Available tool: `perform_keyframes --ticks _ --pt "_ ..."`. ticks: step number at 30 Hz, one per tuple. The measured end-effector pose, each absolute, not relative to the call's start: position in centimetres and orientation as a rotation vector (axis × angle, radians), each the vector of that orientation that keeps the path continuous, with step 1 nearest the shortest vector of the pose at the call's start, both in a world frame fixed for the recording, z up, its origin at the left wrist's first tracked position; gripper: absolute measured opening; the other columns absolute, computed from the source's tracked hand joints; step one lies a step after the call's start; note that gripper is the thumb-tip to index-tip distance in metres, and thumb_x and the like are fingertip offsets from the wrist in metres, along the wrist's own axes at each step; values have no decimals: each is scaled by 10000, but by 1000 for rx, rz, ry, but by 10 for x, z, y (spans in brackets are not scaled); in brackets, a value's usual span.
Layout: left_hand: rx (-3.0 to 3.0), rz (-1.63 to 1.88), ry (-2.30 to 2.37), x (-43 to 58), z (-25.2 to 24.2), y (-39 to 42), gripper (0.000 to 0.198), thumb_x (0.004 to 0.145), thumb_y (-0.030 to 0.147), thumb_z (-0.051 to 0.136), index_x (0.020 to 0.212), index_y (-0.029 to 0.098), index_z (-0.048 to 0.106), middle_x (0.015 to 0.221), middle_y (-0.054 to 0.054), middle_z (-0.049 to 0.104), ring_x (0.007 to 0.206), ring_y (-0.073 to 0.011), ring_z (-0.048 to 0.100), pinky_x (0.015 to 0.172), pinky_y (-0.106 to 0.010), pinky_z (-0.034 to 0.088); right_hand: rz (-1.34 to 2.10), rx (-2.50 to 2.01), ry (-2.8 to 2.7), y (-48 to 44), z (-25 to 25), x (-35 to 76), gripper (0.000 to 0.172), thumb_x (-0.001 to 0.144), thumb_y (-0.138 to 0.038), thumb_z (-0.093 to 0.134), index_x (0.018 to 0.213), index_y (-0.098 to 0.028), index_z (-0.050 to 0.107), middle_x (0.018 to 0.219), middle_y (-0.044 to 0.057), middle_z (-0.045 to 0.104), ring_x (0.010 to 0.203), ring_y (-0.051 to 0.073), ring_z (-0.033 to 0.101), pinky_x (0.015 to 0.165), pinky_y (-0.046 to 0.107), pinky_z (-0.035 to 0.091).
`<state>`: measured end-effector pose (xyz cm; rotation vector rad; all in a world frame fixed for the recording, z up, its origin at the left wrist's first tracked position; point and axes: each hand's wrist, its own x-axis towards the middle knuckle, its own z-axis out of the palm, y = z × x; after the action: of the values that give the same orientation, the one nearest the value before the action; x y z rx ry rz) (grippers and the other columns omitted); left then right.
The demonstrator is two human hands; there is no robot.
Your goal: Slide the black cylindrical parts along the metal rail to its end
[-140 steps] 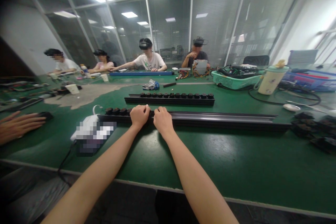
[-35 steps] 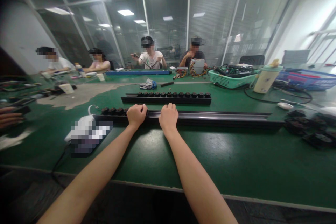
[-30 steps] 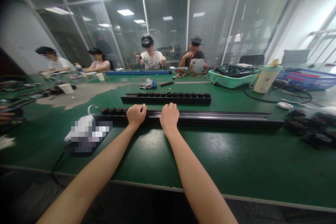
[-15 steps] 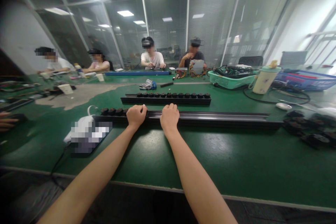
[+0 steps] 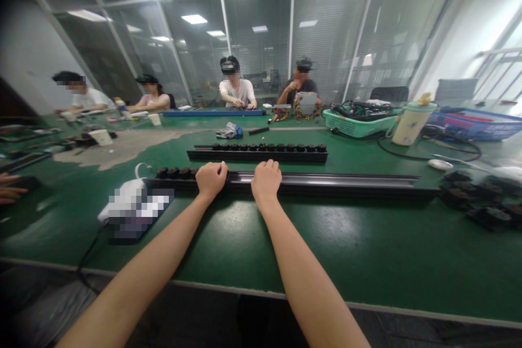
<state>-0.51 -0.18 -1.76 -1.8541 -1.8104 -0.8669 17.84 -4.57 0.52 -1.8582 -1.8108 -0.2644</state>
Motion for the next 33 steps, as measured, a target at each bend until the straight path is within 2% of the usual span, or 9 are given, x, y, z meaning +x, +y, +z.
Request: perform_keyframes --ticks 8,14,17,20,23,27,31,33 --pt "-1860 -886 -1799 -6 -18 -1 526 1037 368 344 798 186 775 850 -118 739 813 -245 649 761 -363 400 -242 -1895 -1854 -44 9 179 336 897 -17 459 1134 -37 697 1190 244 619 1098 287 612 861 352 516" --pt "-1855 -858 -1801 -5 -17 -2 527 1034 373 340 796 179 769 847 -125 735 802 -249 647 748 -362 404 -204 -1864 -2084 -39 20 195 328 905 -26 492 1135 -97 714 1191 203 629 1099 271 623 819 327 516" --pt "-1847 -855 -1810 -4 -16 -3 524 1029 380 348 801 172 771 855 -134 733 801 -253 649 742 -362 403 -245 -1717 -2237 -34 16 214 280 946 -51 477 1069 -132 715 1157 174 633 1067 257 617 809 320 507" --pt "-1844 -858 -1824 -4 -15 -3 516 1024 381 354 812 172 775 854 -137 730 808 -256 653 740 -359 401 -313 -1452 -2348 -29 2 233 210 1010 -146 486 1027 -151 696 1124 159 627 1067 255 583 889 336 492" --pt "-1843 -852 -1834 -4 -15 -2 520 1023 388 352 819 172 778 850 -137 730 817 -259 655 743 -358 401 -315 -1331 -2252 -26 -13 240 218 1045 -201 463 1041 -154 676 1095 143 617 1054 254 552 958 363 462" --pt "-1843 -857 -1848 -3 -15 -1 523 1022 398 352 830 178 786 869 -134 735 830 -258 654 752 -358 406 -335 -1349 -2166 -30 -23 236 253 1043 -167 427 1067 -142 677 1069 148 606 1024 263 517 935 375 435" --pt "-1848 -870 -1847 -3 -15 -1 513 1021 394 360 830 188 789 872 -125 740 841 -256 655 767 -359 409 -376 -1449 -2100 -41 -20 232 281 1040 -172 430 1097 -150 704 1208 180 586 1084 279 497 943 389 406" --pt "-1848 -874 -1844 -3 -16 0 513 1022 389 360 828 189 790 868 -124 739 842 -257 656 771 -362 409 -350 -1480 -2077 -45 -17 233 287 1047 -207 442 1131 -151 711 1205 173 596 1096 276 506 964 391 394"
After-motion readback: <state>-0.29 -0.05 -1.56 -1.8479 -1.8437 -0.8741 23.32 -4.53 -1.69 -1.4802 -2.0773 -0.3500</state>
